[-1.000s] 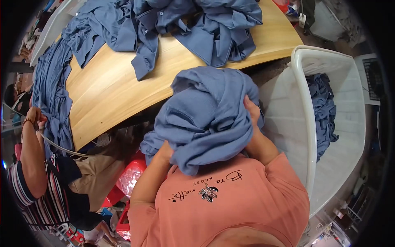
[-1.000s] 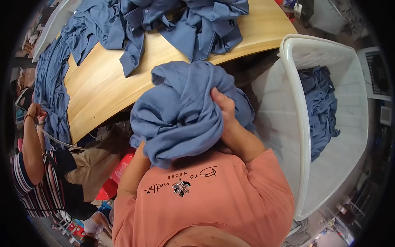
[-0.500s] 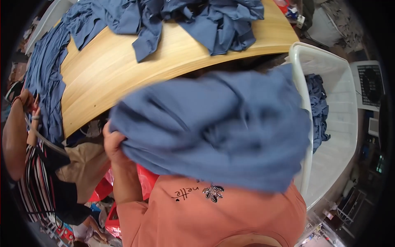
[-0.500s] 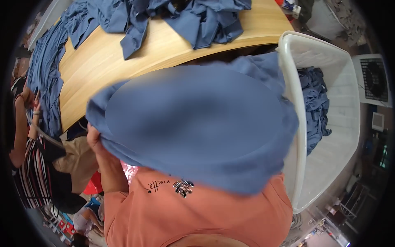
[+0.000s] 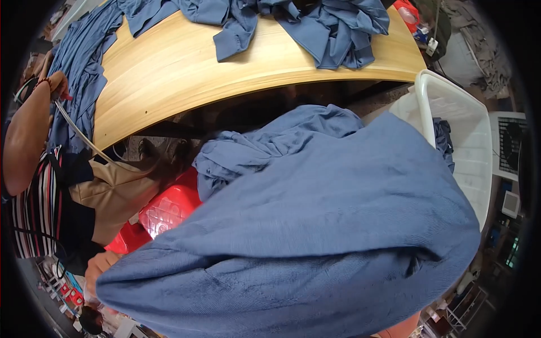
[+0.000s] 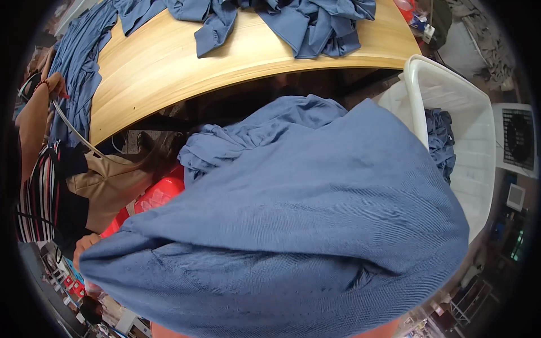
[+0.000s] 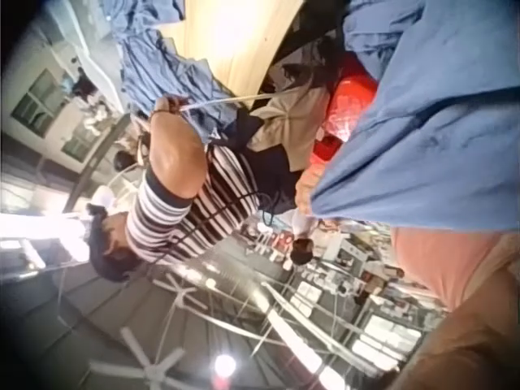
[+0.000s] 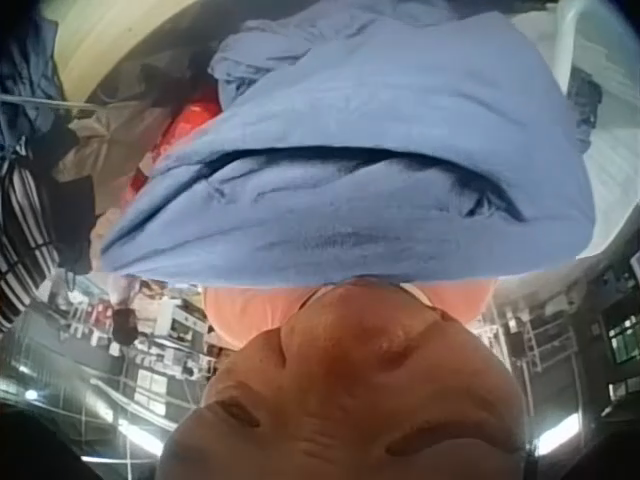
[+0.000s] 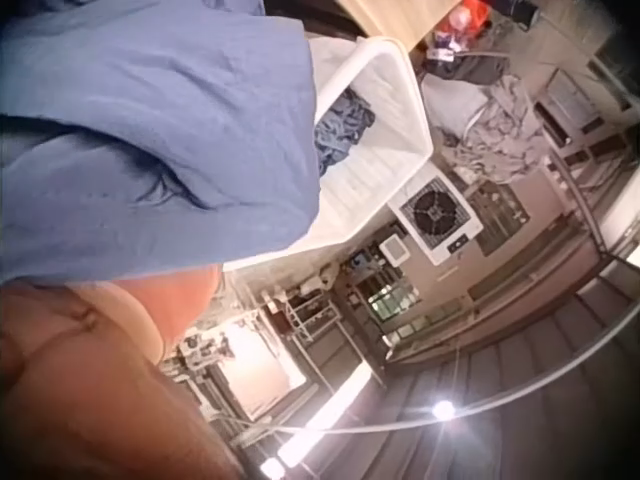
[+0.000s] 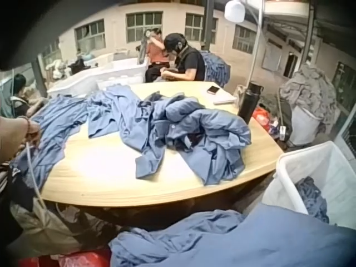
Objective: Inspecting and sorting blue fabric garments in a factory setting.
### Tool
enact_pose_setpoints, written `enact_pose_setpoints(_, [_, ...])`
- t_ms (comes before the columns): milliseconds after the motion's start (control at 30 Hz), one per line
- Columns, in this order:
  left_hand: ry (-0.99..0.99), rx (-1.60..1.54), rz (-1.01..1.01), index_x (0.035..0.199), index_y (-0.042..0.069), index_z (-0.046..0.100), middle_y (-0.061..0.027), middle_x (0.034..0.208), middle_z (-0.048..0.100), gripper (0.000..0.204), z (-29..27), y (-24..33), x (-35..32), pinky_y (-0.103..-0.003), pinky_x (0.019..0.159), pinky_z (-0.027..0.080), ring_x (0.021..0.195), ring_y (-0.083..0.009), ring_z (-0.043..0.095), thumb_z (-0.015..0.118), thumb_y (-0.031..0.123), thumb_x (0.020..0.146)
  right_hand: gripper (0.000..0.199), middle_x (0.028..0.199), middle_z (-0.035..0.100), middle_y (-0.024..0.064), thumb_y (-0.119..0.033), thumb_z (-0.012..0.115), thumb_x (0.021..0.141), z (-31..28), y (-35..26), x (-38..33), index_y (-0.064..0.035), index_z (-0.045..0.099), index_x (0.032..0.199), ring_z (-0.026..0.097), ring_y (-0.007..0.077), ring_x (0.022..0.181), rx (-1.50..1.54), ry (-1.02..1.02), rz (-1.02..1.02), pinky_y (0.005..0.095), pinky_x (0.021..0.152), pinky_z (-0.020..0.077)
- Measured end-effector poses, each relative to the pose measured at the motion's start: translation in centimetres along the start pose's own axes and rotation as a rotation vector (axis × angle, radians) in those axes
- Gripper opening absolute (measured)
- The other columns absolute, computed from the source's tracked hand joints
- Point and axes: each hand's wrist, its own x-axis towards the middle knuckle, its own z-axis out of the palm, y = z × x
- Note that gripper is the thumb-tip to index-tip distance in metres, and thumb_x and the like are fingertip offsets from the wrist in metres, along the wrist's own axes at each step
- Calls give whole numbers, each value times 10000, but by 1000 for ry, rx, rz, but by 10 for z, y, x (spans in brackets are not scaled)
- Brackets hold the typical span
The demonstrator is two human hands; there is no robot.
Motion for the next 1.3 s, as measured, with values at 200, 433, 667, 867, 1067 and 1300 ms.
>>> enact_pose_setpoints(200, [560, 68, 349, 1003, 37, 407, -146, 1113, 485, 307, -6, -79, -8, -358, 917, 332, 1076, -221, 451, 450, 299, 848, 313, 1087, 583, 89, -247, 511, 843, -5, 40, 5, -25, 592, 1049, 510, 171, 1053, -358, 323, 109, 282, 859, 408])
enact_pose_setpoints(433, [488, 38, 1020, 988, 52, 402, -149, 1043, 522, 330, -11, -119, -24, -385, 811, 390, 976, -218, 504, 476, 334, 833, 362, 1099, 579, 90, -282, 554, 813, -39, 53, -150, -29, 580, 1071, 493, 195, 1084, -762, 718, 176, 304, 884, 394])
enact_pose_setpoints(667, [1160, 400, 288, 878, 56, 498, -85, 834, 546, 152, 13, -117, 15, -360, 721, 461, 795, -191, 546, 550, 175, 798, 421, 1111, 576, 91, -317, 597, 784, -114, 46, -278, -32, 568, 1093, 476, 220, 1114, -1080, 1043, 344, 325, 909, 381])
enact_pose_setpoints(867, [1394, 243, -522, 967, 26, 539, -52, 810, 574, 235, -47, -256, 16, -249, 485, 486, 629, -131, 551, 637, 84, 762, 483, 1126, 571, 98, -329, 650, 739, -176, 28, -339, -28, 558, 1106, 461, 243, 1137, -1580, 1184, 442, 345, 936, 363])
enact_pose_setpoints(1067, [1070, 683, -393, 970, 2, 552, -71, 851, 582, 240, -12, -304, 5, -232, 657, 462, 755, -126, 566, 631, 36, 747, 383, 935, 607, 144, -332, 520, 838, -152, -11, -296, 18, 589, 976, 569, 266, 939, -778, 663, -216, 401, 850, 421])
enact_pose_setpoints(1300, [581, 1120, -332, 804, 19, 615, -132, 819, 607, 143, -8, -287, 37, -350, 721, 454, 784, -293, 569, 661, 86, 686, 268, 897, 603, 125, -181, 614, 738, -176, 11, -165, -8, 584, 939, 580, 286, 829, -1553, 549, -134, 385, 688, 472])
